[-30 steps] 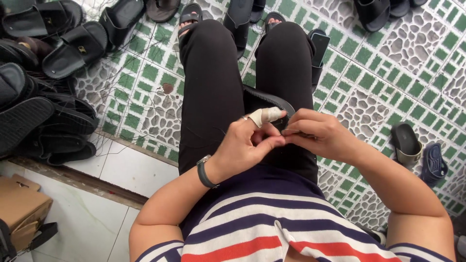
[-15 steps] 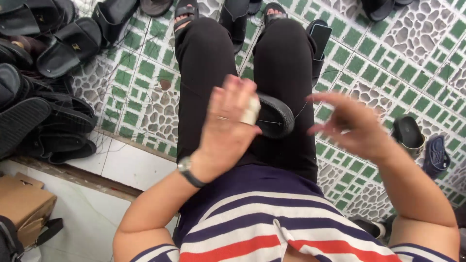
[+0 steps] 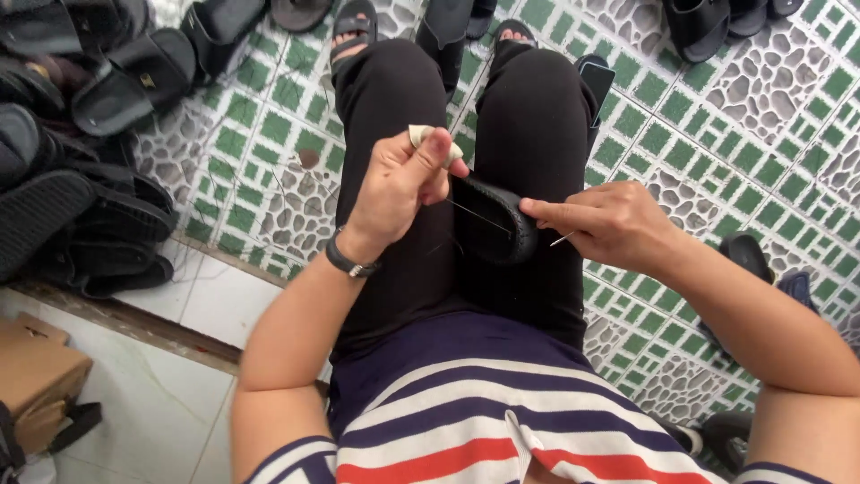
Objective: Hand-sewing the sole of a black sandal using a needle and thread.
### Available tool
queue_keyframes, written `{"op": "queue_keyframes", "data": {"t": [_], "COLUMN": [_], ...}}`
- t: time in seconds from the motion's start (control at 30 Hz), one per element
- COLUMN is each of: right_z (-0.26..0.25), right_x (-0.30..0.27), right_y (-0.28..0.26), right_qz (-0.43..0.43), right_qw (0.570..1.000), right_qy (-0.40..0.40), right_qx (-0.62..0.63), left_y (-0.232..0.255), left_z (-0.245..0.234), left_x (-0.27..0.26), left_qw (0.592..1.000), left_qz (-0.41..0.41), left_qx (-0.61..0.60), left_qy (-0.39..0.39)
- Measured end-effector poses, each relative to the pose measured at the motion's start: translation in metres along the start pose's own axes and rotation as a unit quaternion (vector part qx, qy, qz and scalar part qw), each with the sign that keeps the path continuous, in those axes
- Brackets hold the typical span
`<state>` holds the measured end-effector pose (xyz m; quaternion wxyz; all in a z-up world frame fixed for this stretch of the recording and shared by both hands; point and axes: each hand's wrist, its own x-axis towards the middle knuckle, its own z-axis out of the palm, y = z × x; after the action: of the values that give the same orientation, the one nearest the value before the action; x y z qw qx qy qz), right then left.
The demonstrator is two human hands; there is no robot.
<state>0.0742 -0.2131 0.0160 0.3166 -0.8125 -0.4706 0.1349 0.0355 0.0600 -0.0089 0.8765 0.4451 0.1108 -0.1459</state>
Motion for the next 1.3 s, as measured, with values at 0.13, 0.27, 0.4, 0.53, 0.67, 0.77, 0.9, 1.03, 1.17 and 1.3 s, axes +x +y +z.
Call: {"op": "queue_keyframes", "data": {"t": [0.13,0.27,0.4,0.53,0.67,0.77,0.9,1.03,1.17,1.3], "right_z": [-0.029,-0.052,-0.05,-0.031,-0.034,-0.04,-0.048,-0.052,-0.044,-0.021], "right_x": [0.005,-0.005,-0.012,-0.011,-0.005,-0.001,0.009,0.02,0.016,-0.001], "right_y": [-0.024,-0.041,-0.054,-0.041,-0.037,-0.039,-0.043,-0.044,-0.038,-0.028], "right_qz": [0.007,-0.011,0.025,0.042,0.042,0.037,0.017,0.019,0.014,0.022], "right_qw": [0.999,1.0,0.998,0.981,0.968,0.951,0.928,0.877,0.847,0.877], "right_qy": [-0.032,0.019,-0.003,-0.122,-0.172,-0.207,-0.268,-0.38,-0.44,-0.383], "right_qx": [-0.01,-0.005,-0.063,-0.143,-0.176,-0.229,-0.257,-0.294,-0.299,-0.288], "left_y": [0.007,-0.006,0.026,0.041,0.035,0.0,-0.028,-0.037,-0.046,-0.063], "left_z": [0.032,0.059,-0.018,-0.056,0.017,0.046,0.053,0.054,0.054,0.052], "left_x": [-0.017,-0.042,-0.043,-0.056,-0.061,-0.064,-0.051,-0.046,-0.042,-0.037], "left_qw": [0.974,0.939,0.967,0.569,0.839,0.876,0.896,0.898,0.9,0.903], "left_qz": [0.028,0.009,0.109,0.106,0.244,0.192,0.182,0.192,0.202,0.211], "left_qx": [0.207,0.272,0.229,0.771,0.48,0.44,0.404,0.394,0.385,0.373], "left_qy": [-0.091,-0.21,0.002,0.265,0.077,-0.041,-0.04,-0.032,-0.018,-0.014]}}
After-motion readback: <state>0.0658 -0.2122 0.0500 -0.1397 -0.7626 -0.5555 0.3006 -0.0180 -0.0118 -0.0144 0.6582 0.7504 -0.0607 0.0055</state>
